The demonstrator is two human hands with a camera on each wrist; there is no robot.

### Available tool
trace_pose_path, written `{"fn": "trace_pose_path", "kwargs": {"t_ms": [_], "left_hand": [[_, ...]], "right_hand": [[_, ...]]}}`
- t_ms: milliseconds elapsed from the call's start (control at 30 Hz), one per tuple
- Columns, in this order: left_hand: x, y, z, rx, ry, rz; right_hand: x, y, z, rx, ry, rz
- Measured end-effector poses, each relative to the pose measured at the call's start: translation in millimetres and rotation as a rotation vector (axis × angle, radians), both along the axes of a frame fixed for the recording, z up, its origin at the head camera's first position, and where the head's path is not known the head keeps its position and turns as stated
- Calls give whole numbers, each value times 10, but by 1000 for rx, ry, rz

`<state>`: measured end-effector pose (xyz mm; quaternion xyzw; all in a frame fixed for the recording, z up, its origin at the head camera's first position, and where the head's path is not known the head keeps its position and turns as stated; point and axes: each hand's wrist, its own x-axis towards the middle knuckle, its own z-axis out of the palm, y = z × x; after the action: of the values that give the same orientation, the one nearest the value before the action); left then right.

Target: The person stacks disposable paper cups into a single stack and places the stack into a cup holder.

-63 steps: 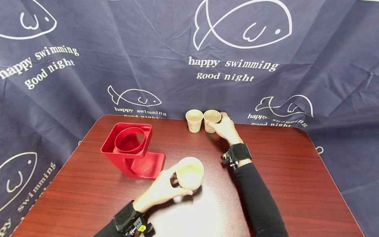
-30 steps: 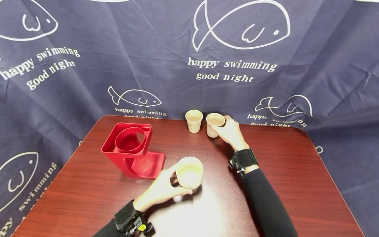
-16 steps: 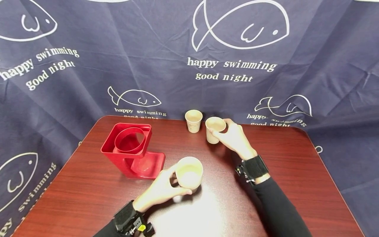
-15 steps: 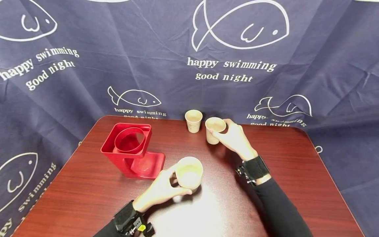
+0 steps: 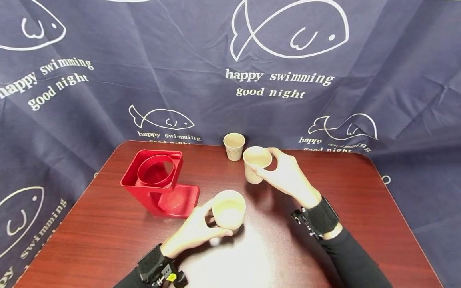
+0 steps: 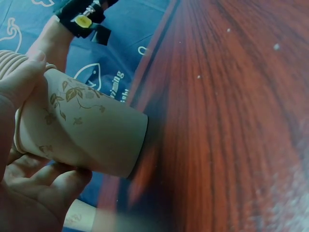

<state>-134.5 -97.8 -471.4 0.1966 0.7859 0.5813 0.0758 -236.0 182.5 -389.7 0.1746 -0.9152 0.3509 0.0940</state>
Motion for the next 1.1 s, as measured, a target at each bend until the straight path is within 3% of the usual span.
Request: {"fn": "trace_pose_path", "kwargs": {"t_ms": [467,767,1100], "left_hand": [[8,2,-20,28,-31,-5],[16,2,-16,23,-1,5],[10,-7,-24,9,7,-4]], "right_hand": [[253,-120,232,-22,49,69],[472,-163,447,-23,83,93],[641,-189,543,-29,101,173]]}}
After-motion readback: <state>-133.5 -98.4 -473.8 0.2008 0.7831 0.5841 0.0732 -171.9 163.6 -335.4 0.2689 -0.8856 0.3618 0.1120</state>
